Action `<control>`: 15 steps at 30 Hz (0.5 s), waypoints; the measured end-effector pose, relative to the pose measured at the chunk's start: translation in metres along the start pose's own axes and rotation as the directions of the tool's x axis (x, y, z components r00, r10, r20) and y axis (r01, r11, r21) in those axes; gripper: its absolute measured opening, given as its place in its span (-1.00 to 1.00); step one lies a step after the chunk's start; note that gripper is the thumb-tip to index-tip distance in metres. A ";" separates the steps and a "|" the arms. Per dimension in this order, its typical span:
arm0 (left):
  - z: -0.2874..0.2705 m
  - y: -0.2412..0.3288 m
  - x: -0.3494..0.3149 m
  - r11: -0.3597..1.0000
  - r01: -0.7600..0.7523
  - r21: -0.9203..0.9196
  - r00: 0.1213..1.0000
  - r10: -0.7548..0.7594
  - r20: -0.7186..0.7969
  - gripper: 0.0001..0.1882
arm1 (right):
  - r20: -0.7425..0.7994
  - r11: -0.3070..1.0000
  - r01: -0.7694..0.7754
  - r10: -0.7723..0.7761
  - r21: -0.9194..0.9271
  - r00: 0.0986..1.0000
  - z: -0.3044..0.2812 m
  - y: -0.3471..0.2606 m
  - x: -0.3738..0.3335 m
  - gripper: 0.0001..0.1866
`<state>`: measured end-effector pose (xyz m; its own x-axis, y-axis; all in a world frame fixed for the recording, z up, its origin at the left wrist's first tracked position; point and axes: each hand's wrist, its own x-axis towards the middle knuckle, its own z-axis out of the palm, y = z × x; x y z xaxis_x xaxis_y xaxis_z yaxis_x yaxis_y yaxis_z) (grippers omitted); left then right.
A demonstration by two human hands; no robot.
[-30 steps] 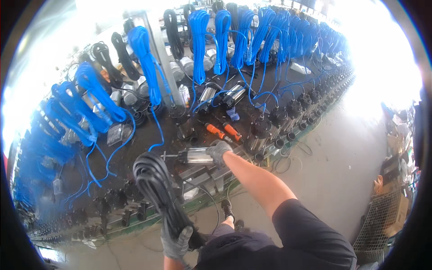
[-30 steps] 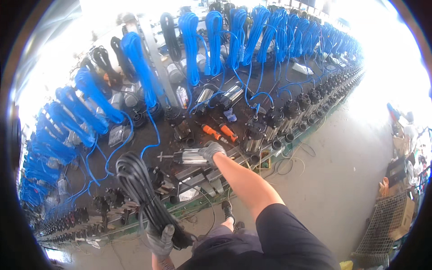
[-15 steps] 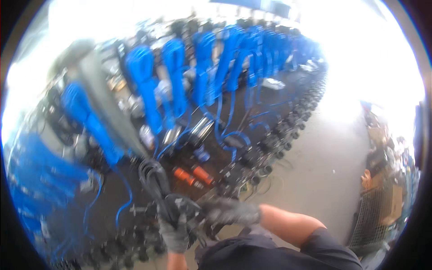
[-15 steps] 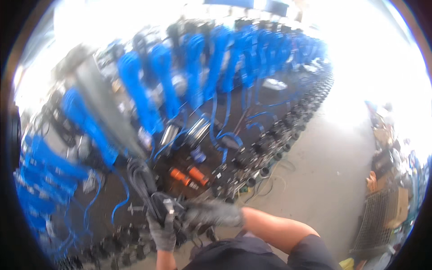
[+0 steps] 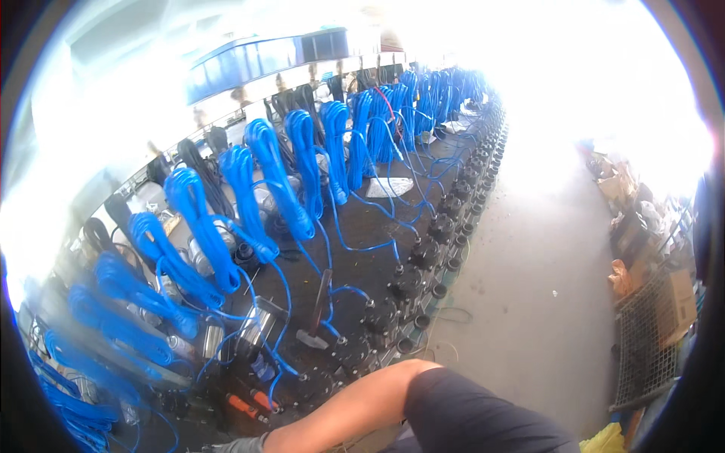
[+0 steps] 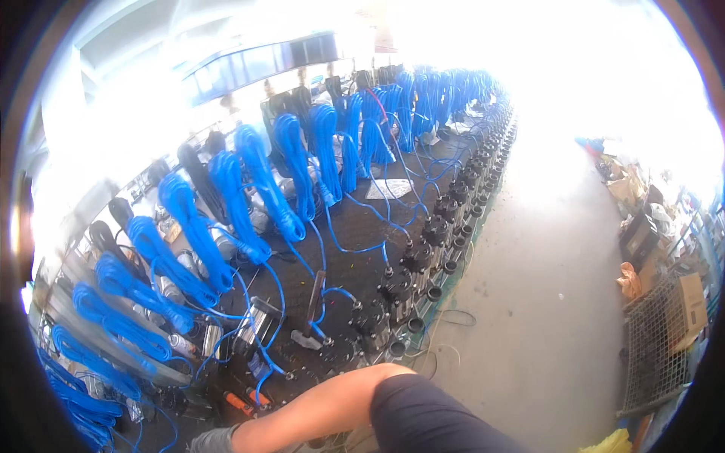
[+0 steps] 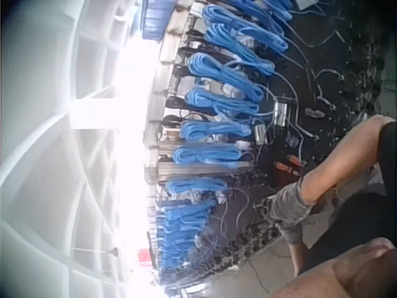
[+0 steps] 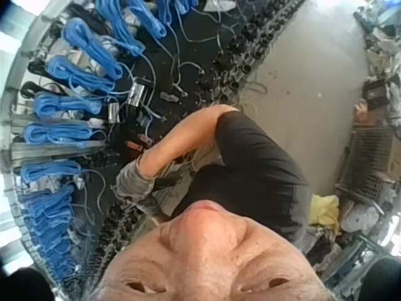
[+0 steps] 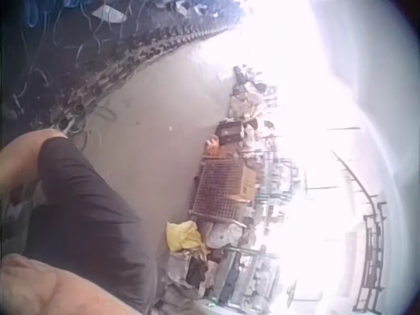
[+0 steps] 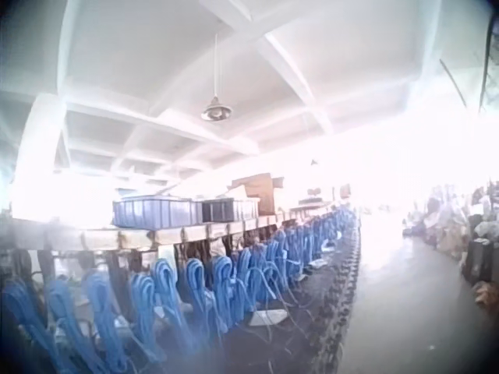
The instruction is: The person picks up a submersible pump and its power cable, carries it to a water tank, submerses the pump into the water by its handle, and then removes it from the tank.
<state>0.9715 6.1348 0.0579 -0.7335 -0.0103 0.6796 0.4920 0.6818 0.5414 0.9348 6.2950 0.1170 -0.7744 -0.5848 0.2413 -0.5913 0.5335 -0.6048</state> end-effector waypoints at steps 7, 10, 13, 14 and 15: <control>-0.011 0.069 -0.032 0.977 0.083 -0.198 0.993 -0.063 0.105 -0.33 | 0.220 0.962 0.239 -0.206 -0.133 0.953 -0.044 -0.025 -0.058 -0.77; -0.006 0.046 -0.060 0.809 0.332 -0.485 0.927 -0.185 0.326 -0.44 | 0.215 0.957 0.279 -0.257 -0.079 0.942 -0.052 -0.029 -0.073 -0.78; 0.003 0.027 -0.087 0.610 0.518 -0.600 0.826 -0.174 0.536 -0.53 | 0.195 0.957 0.288 -0.276 -0.039 0.941 -0.074 -0.027 -0.104 -0.79; 0.007 0.022 -0.093 0.573 0.554 -0.604 0.796 -0.152 0.585 -0.56 | 0.178 0.957 0.289 -0.280 -0.024 0.943 -0.086 -0.025 -0.119 -0.79; 0.015 0.009 -0.105 0.529 0.585 -0.615 0.766 -0.112 0.633 -0.58 | 0.169 0.961 0.276 -0.269 -0.019 0.948 -0.102 -0.021 -0.135 -0.79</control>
<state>1.0454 6.1528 -0.0161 -0.9139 0.3784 0.1468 0.1195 -0.0948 0.9883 1.0290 6.4254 0.1742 -0.5376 -0.8011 0.2630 -0.7859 0.3630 -0.5005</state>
